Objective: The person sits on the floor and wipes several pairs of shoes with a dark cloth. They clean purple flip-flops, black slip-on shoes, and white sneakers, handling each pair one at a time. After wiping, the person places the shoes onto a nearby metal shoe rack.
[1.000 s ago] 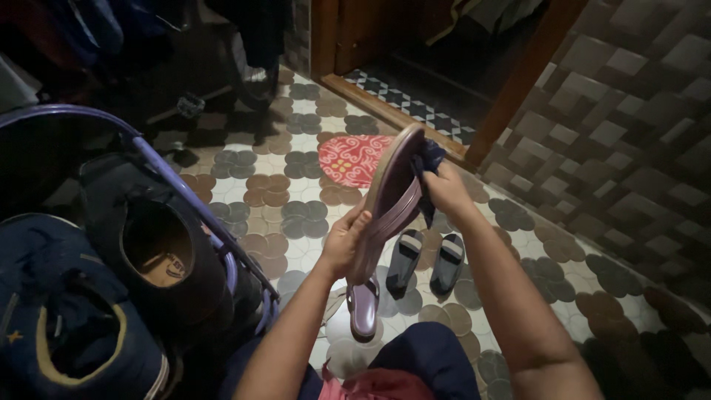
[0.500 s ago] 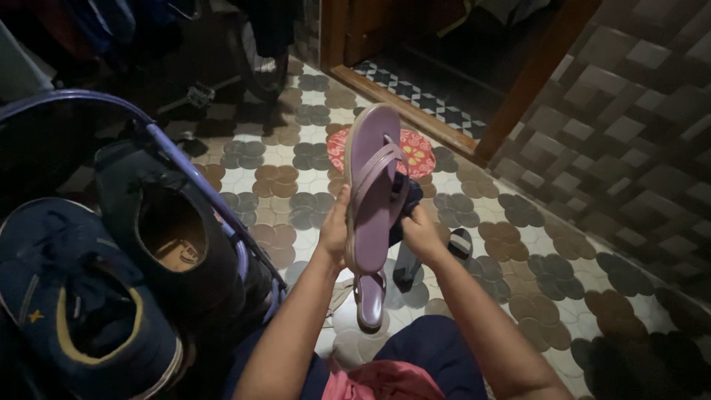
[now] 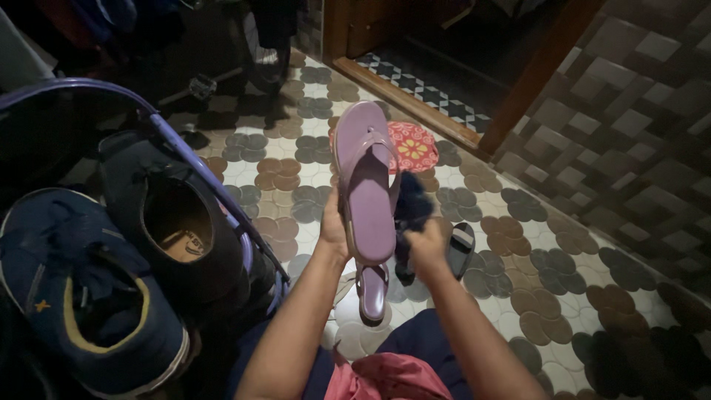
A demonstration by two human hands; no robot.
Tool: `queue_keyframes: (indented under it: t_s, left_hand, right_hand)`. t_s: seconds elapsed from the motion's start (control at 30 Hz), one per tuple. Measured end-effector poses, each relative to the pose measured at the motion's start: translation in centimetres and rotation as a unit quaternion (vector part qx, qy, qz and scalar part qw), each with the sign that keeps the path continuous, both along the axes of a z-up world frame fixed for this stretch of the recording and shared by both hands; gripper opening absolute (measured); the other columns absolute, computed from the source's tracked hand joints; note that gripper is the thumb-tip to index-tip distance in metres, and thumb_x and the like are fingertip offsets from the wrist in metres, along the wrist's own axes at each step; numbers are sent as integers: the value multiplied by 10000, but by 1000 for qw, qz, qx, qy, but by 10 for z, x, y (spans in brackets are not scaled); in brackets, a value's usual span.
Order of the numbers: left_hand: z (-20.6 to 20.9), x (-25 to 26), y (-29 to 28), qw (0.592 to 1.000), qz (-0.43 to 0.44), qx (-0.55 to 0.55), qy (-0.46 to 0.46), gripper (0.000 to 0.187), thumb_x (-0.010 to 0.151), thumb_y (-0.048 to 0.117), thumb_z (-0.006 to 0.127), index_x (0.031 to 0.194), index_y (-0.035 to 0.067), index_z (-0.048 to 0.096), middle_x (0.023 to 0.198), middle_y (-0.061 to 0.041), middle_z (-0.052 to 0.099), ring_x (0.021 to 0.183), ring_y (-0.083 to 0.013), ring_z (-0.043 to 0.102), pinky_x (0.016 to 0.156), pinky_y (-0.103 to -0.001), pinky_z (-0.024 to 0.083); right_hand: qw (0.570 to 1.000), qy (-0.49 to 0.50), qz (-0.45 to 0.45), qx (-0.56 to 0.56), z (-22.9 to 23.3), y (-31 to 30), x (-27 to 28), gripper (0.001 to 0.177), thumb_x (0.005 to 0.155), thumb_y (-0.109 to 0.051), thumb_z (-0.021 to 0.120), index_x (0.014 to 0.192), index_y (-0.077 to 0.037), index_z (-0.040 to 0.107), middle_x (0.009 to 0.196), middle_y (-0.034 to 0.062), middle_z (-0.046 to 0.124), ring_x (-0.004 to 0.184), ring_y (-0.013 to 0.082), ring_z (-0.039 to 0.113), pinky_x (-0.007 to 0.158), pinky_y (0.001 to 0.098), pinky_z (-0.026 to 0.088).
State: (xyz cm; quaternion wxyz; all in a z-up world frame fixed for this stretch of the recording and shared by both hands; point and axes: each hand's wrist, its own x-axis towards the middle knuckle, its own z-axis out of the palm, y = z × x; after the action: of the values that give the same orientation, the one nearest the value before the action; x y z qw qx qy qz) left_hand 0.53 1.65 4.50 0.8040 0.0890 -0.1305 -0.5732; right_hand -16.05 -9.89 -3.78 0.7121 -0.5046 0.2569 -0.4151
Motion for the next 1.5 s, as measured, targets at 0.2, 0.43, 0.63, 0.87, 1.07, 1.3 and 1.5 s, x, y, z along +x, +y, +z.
queue_keyframes:
  t_s: [0.2,0.43,0.63,0.87,1.07,1.3,1.5]
  left_hand:
    - [4,7,9,1000,-11,-12,-8,580,1057,558,426,1273,65,639,1093,-119,732,939,-252,716,839,-394,597]
    - [10,-2,9,999,18,-21,-43,516,1091,465,463,1309,27,626,1111,-126,723,952,-223,714,837,-347,608]
    - [9,-9,9,985,149,-33,-80,438,1100,411,533,1370,67,559,1092,-87,687,923,-204,688,787,-344,587]
    - [4,5,4,948,253,151,-122,655,935,206,623,1511,227,313,1256,-27,594,1048,-132,652,836,-320,587]
    - [-35,15,-23,933,294,38,-205,767,920,41,717,1503,196,243,1260,-132,588,1066,-201,642,882,-327,579]
    - [5,11,12,946,249,163,-130,699,907,147,710,1448,212,272,1193,-155,640,997,-191,659,780,-308,575]
    - [9,-6,11,941,258,178,-129,747,879,140,740,1500,174,325,1198,-144,627,994,-190,651,812,-318,542]
  right_hand:
    - [970,119,189,-92,15,30,-25,568,860,-21,596,1423,-47,523,1182,37,664,989,129,640,841,295,528]
    - [957,116,240,-113,11,44,-41,658,879,-28,628,1510,-45,443,1235,33,628,1042,120,598,884,290,508]
    - [978,37,122,-167,-25,78,-36,706,839,67,646,1486,-22,378,1370,27,560,1250,130,563,1079,299,443]
    - [926,89,-13,-367,63,135,-41,647,792,-127,717,1387,-90,466,1349,179,519,1241,313,511,1085,450,399]
    - [646,297,-27,-702,160,128,5,629,733,-360,826,1235,-15,672,1630,203,249,1452,469,212,1184,624,166]
    - [620,273,-29,-735,170,120,20,585,662,-200,798,1204,-9,685,1591,165,410,1456,427,373,1194,537,334]
    - [627,273,-37,-729,133,117,2,457,666,-69,772,1110,16,701,1535,211,469,1363,464,483,1123,476,417]
